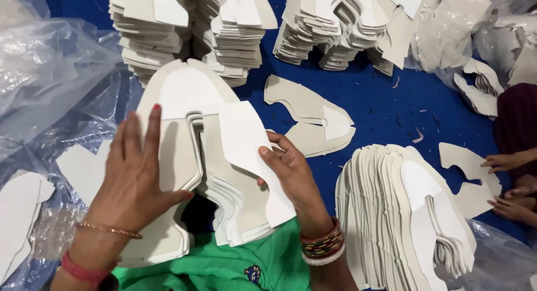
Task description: The person organizes and stacks cut-out white shoe upper components into tidy piles.
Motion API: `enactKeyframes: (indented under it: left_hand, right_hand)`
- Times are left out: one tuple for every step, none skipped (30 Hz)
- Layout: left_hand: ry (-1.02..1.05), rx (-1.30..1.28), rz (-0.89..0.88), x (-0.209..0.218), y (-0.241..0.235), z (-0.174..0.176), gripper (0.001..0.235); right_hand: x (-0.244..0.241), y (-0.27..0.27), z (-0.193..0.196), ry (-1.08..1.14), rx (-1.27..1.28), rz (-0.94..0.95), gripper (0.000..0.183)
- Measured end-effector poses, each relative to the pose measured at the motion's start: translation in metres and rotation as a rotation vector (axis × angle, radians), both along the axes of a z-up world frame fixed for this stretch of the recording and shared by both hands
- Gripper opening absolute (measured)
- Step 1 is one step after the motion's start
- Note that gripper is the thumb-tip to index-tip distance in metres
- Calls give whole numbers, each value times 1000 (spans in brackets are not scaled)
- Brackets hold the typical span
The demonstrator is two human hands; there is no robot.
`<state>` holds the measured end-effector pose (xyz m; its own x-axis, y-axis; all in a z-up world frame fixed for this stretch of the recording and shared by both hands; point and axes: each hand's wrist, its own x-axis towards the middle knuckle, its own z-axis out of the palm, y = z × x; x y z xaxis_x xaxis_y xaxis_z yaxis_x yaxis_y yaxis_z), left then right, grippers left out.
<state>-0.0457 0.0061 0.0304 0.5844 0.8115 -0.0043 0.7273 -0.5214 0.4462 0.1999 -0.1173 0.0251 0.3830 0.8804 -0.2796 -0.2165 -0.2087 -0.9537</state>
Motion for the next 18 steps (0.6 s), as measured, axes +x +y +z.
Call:
enactKeyframes:
  left_hand:
    - [-76,62,-61,-2,4,-4,159]
    - [-77,57,-55,-3,4,-5,159]
    - [-111,68,-111,-2,4,-6,155]
    - [-144,78,-168,-1,5,-7,152]
    - [-145,71,-168,-4,1,-7,152]
    - [-117,75,-165,-7,-3,-7,142]
    - [-90,80,-165,-8,-6,-7,133]
    - [-94,75,-167,-9,-6,-9,133]
    - [-84,113,-171,-11,-6,-11,132]
    - [-76,151,-173,-12,-6,-12,132]
    - [-81,149,-170,-9,-2,-7,132]
    - [-133,251,-175,-6,2,-2,114]
    - [-181,352,-175,-4,5,3,97]
    - [-183,348,-170,3,12,6,97]
    - [-245,260,-229,9,19,9,75]
    - [-308,171,-286,15,26,13,55]
    - [-308,167,-283,18,27,11,55]
    - [-308,134,-299,21,27,9,55]
  right_hand:
    - [-4,4,-4,15,-5,-9,47]
    - [-7,4,-7,14,-10,-3,47]
    - [-10,5,-10,10,-34,-7,49]
    - [-13,5,-13,7,-58,-11,51]
    - [-14,4,-13,6,-64,-12,51]
    - [-15,3,-14,-11,-57,-21,53]
    - [-15,1,-14,-30,-49,-33,54]
    - [-14,0,-16,-33,-55,-36,54]
    - [-13,-1,-17,-65,-51,-40,54]
    - [-12,-1,-18,-97,-47,-45,55]
    - [-12,-2,-19,-102,-50,-42,55]
    - [-12,-2,-21,-117,-48,-45,55]
    - [-13,-4,-23,-131,-47,-45,55]
    - [-13,-4,-24,-133,-51,-40,55]
    - [-14,-5,-25,-142,-54,-36,54]
    - [-15,-6,-26,-151,-57,-32,53]
    - [-16,-6,-26,-151,-61,-28,53]
    - [-17,-6,-26,-152,-51,-27,52]
